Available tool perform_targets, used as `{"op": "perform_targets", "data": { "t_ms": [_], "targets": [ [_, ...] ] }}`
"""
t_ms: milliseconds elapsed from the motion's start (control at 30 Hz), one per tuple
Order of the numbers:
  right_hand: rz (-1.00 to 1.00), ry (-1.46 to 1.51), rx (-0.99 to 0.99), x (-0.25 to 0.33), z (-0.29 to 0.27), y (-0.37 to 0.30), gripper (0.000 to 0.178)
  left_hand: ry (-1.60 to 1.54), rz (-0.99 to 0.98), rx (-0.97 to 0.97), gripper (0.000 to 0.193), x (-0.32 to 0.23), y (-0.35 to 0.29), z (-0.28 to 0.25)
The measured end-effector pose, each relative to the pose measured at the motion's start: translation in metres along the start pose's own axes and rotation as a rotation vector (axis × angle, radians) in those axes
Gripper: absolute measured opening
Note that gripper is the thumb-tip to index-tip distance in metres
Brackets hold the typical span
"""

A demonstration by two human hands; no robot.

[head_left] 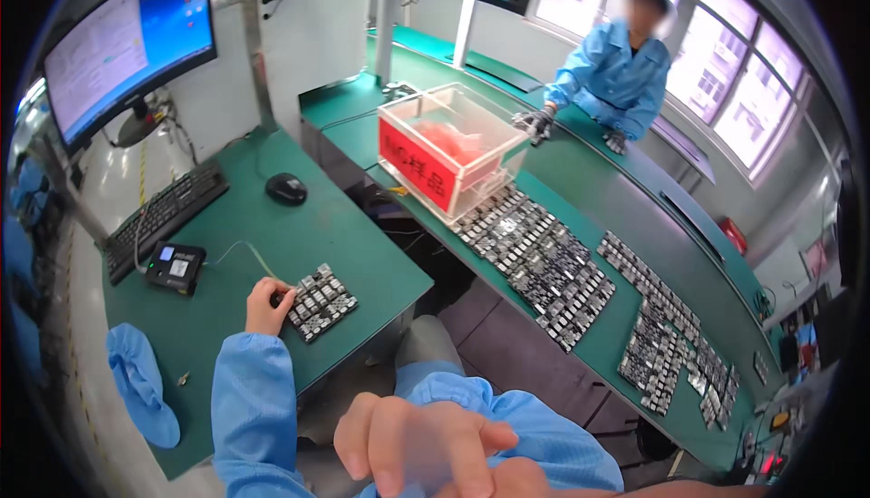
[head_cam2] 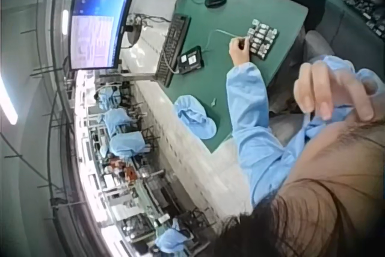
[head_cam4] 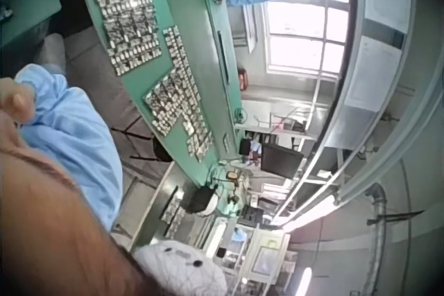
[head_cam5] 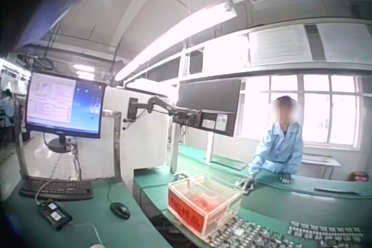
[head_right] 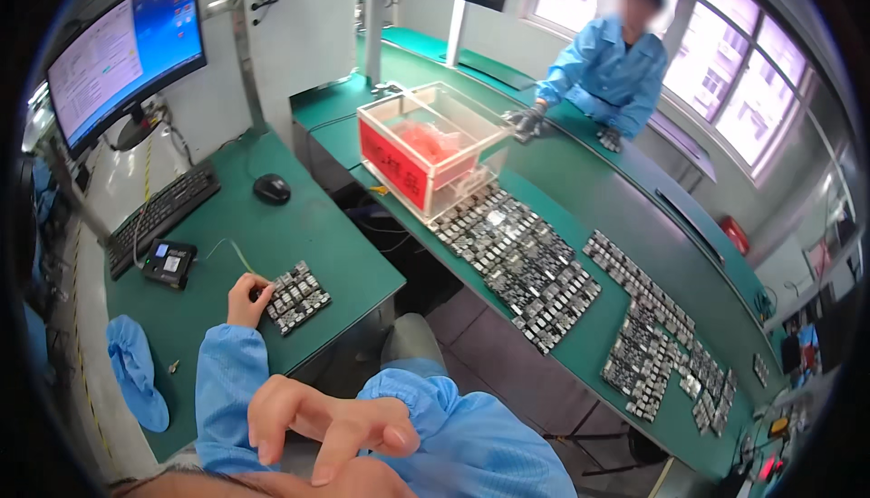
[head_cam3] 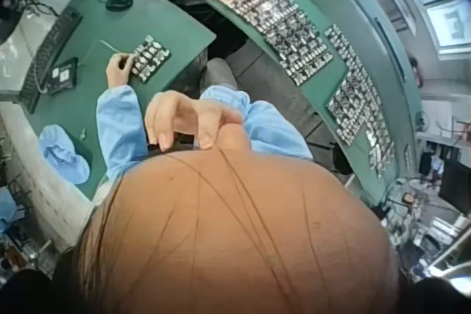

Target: Testing and inspecting electronic circuit boards using a test probe and monitoring software on a computer.

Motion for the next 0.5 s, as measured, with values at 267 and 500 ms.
{"op": "perform_targets", "data": {
  "t_ms": [267, 500],
  "targets": [
    [0.018, 0.213, -0.084, -0.046, -0.009, 0.000, 0.055, -0.018, 0.016, 0.032, 0.015, 0.005, -0.001, 0.001],
    [-0.062, -0.287, -0.577, -0.036, 0.021, 0.003, 0.044, 0.013, 0.038, 0.017, 0.017, 0.004, -0.003, 0.002]
  ]
}}
Point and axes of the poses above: each hand's wrist, its own y-axis towards the middle knuckle, its own z-axis out of the palm, x = y × z, the point moved 5 cm from there along y, towards the middle knuckle, and after that the axes turned 4 degrees about -z, right-handed, at the moved point
